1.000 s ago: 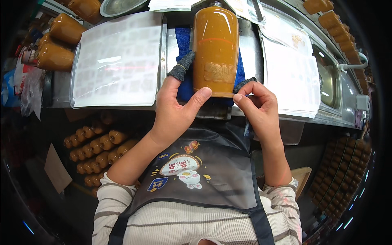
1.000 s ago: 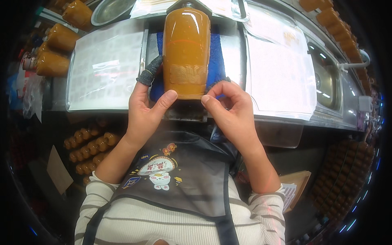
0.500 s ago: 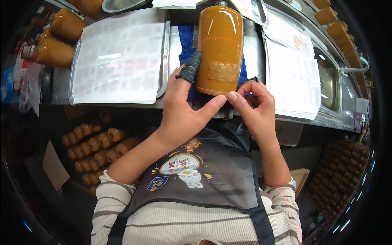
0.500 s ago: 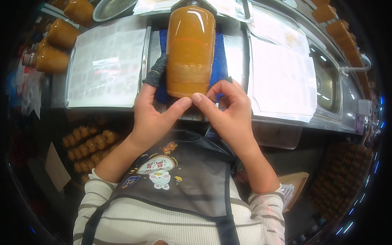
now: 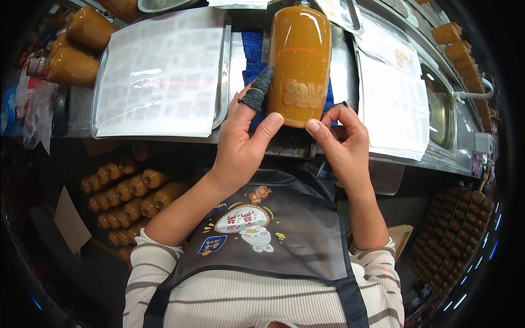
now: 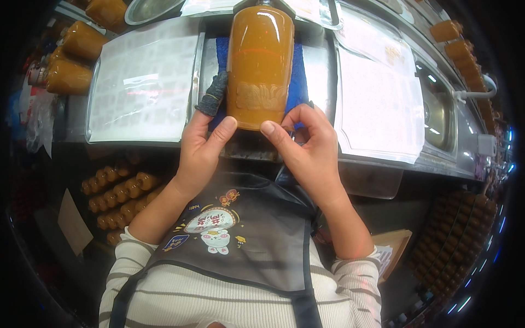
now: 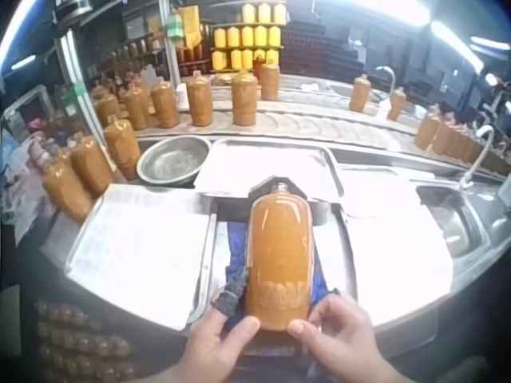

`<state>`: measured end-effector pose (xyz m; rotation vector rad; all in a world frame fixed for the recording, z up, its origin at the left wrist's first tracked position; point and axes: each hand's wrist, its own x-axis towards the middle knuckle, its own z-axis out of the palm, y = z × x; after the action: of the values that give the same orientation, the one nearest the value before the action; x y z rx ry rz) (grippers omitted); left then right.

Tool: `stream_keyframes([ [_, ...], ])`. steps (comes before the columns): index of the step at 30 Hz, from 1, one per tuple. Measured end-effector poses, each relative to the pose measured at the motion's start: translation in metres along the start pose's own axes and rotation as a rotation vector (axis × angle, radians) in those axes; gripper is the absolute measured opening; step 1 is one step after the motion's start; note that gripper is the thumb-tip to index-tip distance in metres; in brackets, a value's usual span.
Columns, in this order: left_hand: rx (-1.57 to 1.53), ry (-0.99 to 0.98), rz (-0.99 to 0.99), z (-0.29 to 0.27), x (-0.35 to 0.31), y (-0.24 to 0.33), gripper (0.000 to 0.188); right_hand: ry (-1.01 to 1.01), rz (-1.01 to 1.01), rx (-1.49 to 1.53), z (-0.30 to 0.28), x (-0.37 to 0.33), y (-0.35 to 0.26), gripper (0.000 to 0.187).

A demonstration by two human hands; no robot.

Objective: The person applies stickers to the sides of amber-colored bottles. They pick up each bottle, place a sticker on its surface, smooth it down, and then set the bottle aside. The process is repeated for multiple bottles.

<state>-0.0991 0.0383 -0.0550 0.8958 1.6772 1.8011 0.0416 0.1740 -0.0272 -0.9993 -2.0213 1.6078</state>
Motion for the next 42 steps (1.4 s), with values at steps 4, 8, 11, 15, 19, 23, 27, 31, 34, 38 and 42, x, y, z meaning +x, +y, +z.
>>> stream_keyframes([
  [4,0.002,0.034,0.002,-0.003,-0.002,-0.002,0.050,-0.010,-0.064,-0.055,-0.002,0.002,0.006,0.030],
  [8,0.587,-0.022,0.257,-0.007,-0.024,0.026,0.031,0.003,-0.134,-0.105,0.001,0.003,0.008,0.026],
  [11,0.867,-0.084,0.389,-0.005,-0.037,0.019,0.033,0.013,0.003,0.041,0.004,-0.001,-0.001,0.034],
  [15,0.904,-0.044,0.358,-0.011,-0.040,0.011,0.038,0.007,-0.028,-0.013,0.004,0.001,0.001,0.034],
  [19,0.909,-0.047,0.332,-0.013,-0.041,0.011,0.040,0.009,-0.047,-0.048,0.003,0.001,0.002,0.030],
  [23,0.927,-0.050,0.310,-0.014,-0.042,0.012,0.034,-0.023,-0.041,-0.028,-0.002,0.003,0.005,0.021],
  [27,0.977,-0.061,0.337,-0.014,-0.040,0.015,0.034,-0.048,0.067,0.131,-0.008,0.004,0.004,0.016],
  [31,1.054,-0.099,0.432,-0.013,-0.029,0.021,0.035,-0.052,0.049,0.141,-0.010,0.005,0.006,0.011],
  [34,1.103,-0.142,0.485,-0.012,-0.021,0.027,0.036,-0.057,0.042,0.135,-0.010,0.006,0.008,0.010],
  [38,1.110,-0.158,0.562,-0.005,-0.008,0.035,0.036,-0.074,0.066,0.138,-0.009,0.007,0.006,0.009],
  [42,1.108,-0.176,0.661,0.008,0.005,0.033,0.032,-0.088,0.093,0.176,-0.010,0.008,0.008,0.007],
])
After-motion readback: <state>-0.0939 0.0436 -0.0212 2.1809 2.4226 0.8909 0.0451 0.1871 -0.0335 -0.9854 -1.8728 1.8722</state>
